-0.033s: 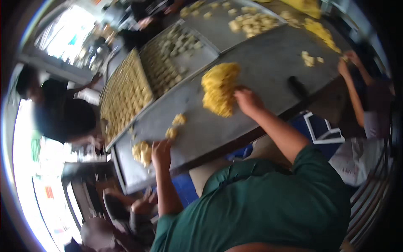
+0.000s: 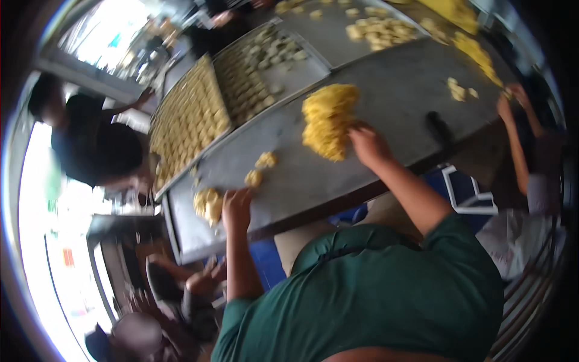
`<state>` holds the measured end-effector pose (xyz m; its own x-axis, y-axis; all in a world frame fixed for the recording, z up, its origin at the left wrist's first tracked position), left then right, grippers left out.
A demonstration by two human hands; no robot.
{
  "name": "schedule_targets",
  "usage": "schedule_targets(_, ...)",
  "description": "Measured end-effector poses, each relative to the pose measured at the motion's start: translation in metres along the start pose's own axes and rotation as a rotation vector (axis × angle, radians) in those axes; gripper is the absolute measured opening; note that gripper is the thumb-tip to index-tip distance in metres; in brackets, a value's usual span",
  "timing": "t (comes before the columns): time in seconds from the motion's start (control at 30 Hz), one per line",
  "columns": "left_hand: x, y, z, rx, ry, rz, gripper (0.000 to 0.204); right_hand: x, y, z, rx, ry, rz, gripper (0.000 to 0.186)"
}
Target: The person shapes dough by hand at a large metal table, taking small pieces from a central mound, rolling them into balls, and placing them on trays alongside other workers.
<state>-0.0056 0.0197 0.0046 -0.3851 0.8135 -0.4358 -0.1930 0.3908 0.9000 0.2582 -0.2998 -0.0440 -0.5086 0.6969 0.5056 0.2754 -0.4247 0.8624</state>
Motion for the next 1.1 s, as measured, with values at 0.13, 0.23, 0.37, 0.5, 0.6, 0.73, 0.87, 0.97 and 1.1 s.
schedule_targets(0.13, 0.005, 0.005, -0.003, -0.174, 0.130, -0.268, 0.019, 0.005, 0.007, -0.008, 0.072, 0.243, -0.075, 0.024)
schedule_targets(0.23, 0.034, -0.009, -0.018, -0.249, 0.178, -0.209, 0.021, 0.037, 0.035, 0.009, -0.286, 0.273, -0.040, 0.030)
schedule_targets(0.37, 0.022, -0.005, -0.016, -0.322, -0.004, 0.030, 0.021, 0.015, -0.007, 0.015, -0.116, 0.219, -0.281, 0.030)
schedule_targets(0.5, -0.002, -0.001, -0.002, -0.299, 0.076, -0.243, 0.022, 0.007, 0.017, 0.000, 0.101, 0.219, -0.139, 0.025)
schedule_targets(0.6, -0.006, -0.010, -0.009, -0.309, 0.065, -0.208, 0.021, 0.001, 0.027, -0.009, -0.178, 0.265, 0.169, 0.022)
schedule_targets(0.73, -0.011, -0.022, -0.009, -0.307, -0.011, -0.187, 0.012, -0.009, 0.004, -0.035, -0.023, 0.070, -0.064, 0.028)
schedule_targets(0.87, 0.008, -0.015, 0.005, -0.342, 0.031, -0.227, 0.011, 0.022, 0.016, -0.006, -0.122, 0.211, 0.006, 0.026)
schedule_targets(0.97, 0.006, -0.008, 0.009, -0.230, 0.098, -0.085, 0.012, 0.023, 0.011, 0.006, -0.181, 0.242, -0.140, 0.024)
schedule_targets(1.1, 0.009, 0.000, 0.003, -0.153, 0.034, 0.047, 0.015, 0.031, 0.023, 0.010, 0.178, 0.154, -0.251, 0.025)
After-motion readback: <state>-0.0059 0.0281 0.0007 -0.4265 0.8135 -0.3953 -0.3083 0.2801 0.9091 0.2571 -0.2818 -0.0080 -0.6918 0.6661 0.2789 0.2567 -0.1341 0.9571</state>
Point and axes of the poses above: each hand's wrist, its own z-axis towards the middle knuckle, its own y-axis out of the back of the hand, x = y × z, the point moved 6 cm from there along z, towards the middle knuckle, and after that the axes turned 9 degrees about x, right-handed, at the moved point
